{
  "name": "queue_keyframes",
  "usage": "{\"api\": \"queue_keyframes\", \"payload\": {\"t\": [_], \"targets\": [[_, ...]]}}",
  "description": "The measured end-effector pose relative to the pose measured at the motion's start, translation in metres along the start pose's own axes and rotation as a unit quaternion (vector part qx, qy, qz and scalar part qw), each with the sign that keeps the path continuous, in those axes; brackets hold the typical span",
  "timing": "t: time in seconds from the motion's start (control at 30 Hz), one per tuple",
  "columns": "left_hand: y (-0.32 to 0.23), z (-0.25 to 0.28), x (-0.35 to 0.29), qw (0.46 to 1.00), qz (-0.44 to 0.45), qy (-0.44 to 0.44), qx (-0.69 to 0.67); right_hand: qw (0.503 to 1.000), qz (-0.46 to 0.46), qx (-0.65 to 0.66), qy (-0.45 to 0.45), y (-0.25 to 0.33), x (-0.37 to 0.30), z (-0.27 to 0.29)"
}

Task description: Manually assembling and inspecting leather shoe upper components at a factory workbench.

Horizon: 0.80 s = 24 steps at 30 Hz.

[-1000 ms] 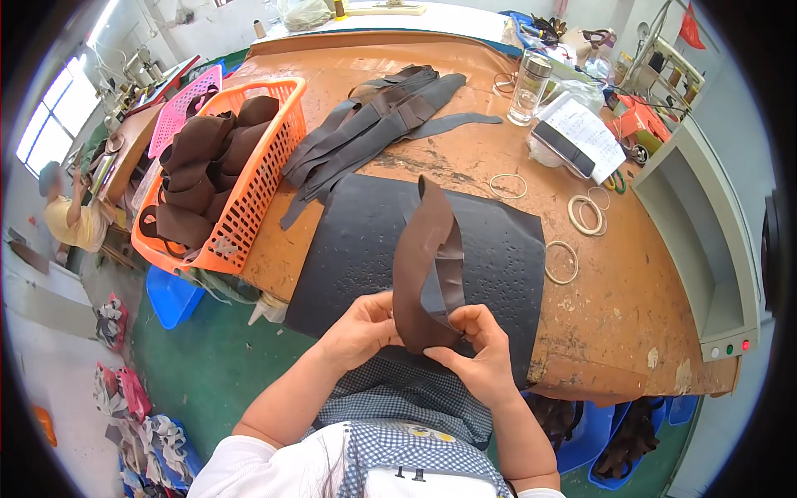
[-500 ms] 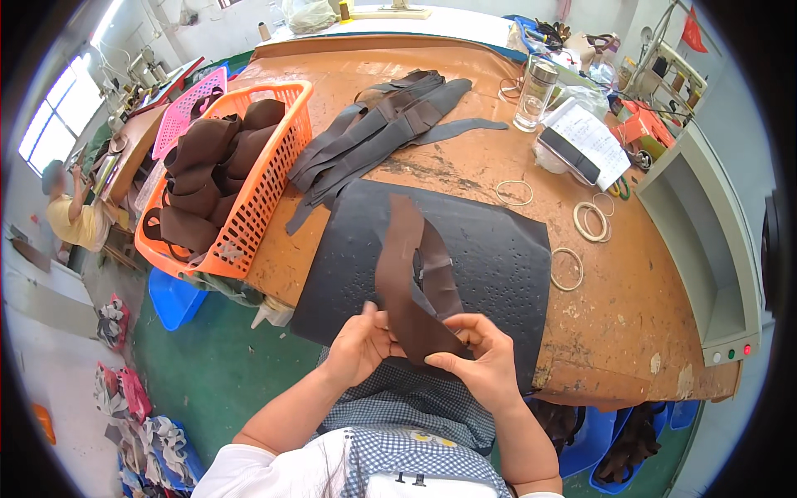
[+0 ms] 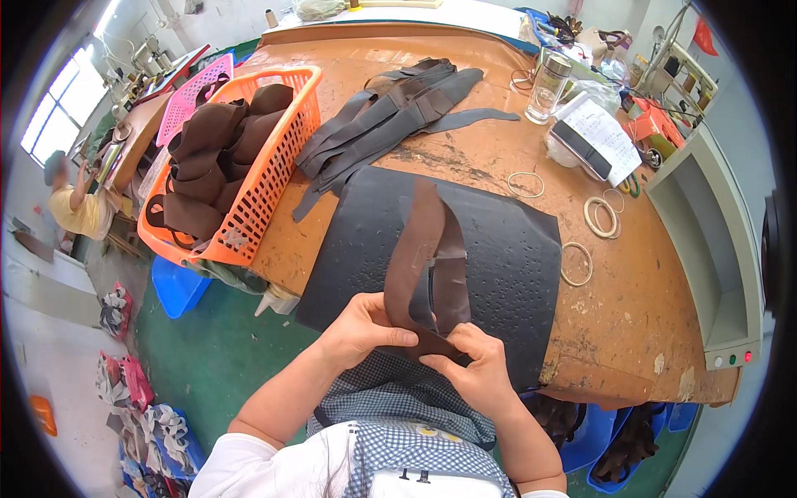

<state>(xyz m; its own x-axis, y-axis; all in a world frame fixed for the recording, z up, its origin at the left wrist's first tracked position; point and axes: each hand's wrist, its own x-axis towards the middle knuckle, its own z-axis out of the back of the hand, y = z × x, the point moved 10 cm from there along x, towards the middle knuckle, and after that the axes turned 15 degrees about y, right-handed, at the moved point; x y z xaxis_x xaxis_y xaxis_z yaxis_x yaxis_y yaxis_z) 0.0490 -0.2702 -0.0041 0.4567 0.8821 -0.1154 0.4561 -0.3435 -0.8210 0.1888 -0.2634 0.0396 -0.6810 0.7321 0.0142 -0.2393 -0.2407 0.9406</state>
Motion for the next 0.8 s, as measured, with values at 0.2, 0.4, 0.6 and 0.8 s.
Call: {"api": "queue_keyframes", "payload": {"t": [0.2, 0.4, 0.6, 0.8], "targets": [[-0.010, 0.007, -0.004, 0.997, -0.012, -0.038, 0.066, 0.998, 0.033, -0.041, -0.036, 0.001, -0.003, 0.001], [-0.013, 0.009, -0.003, 0.995, -0.014, -0.058, 0.082, 0.993, 0.062, -0.057, -0.084, 0.004, -0.007, 0.003], [-0.010, 0.011, -0.002, 0.995, -0.013, -0.052, 0.089, 0.990, 0.068, -0.069, -0.105, 0.006, -0.008, 0.007], [-0.009, 0.008, 0.001, 0.994, -0.024, -0.054, 0.087, 0.991, 0.062, -0.079, -0.089, 0.004, -0.010, 0.008]]}}
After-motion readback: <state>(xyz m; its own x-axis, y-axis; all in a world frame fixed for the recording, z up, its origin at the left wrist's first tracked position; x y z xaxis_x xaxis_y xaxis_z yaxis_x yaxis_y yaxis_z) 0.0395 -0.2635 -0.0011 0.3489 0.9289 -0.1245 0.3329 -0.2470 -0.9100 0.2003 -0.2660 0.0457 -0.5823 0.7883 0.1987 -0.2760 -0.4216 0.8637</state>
